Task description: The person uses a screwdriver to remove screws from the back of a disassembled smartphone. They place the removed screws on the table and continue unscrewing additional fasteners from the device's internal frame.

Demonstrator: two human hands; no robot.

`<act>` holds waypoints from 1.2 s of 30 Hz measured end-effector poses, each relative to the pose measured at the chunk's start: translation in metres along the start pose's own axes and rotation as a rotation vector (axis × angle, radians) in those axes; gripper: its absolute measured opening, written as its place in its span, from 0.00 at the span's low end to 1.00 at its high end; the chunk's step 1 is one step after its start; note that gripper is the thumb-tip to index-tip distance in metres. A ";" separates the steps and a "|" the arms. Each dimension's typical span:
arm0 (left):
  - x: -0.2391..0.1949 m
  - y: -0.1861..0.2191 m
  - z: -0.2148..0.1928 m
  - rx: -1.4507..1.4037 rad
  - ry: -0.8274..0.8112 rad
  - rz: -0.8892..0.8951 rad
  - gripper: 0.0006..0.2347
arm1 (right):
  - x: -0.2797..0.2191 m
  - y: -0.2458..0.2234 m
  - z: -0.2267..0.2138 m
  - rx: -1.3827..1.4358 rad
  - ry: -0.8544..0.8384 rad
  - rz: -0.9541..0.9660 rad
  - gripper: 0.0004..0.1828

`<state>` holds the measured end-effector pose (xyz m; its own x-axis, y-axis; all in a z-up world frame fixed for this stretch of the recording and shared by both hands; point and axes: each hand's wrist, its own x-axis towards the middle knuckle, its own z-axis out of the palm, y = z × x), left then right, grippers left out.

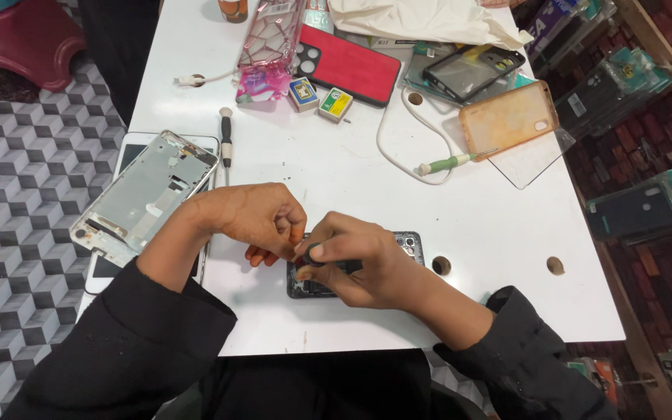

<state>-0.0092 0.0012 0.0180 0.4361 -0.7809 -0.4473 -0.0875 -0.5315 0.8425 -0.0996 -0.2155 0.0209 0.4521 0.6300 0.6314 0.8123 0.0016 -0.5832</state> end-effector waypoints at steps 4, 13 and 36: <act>0.002 -0.001 0.000 -0.006 -0.004 -0.024 0.05 | 0.003 -0.006 -0.001 -0.013 -0.029 0.012 0.33; 0.001 -0.004 -0.001 0.012 -0.009 0.000 0.03 | 0.000 -0.004 0.002 -0.006 -0.052 0.054 0.31; 0.009 -0.009 0.001 -0.126 0.027 -0.091 0.07 | -0.012 0.015 0.013 -0.239 0.194 -0.003 0.40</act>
<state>-0.0053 -0.0014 0.0058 0.4610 -0.7216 -0.5165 0.0656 -0.5527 0.8308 -0.0975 -0.2126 -0.0018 0.4927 0.4699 0.7324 0.8671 -0.1943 -0.4587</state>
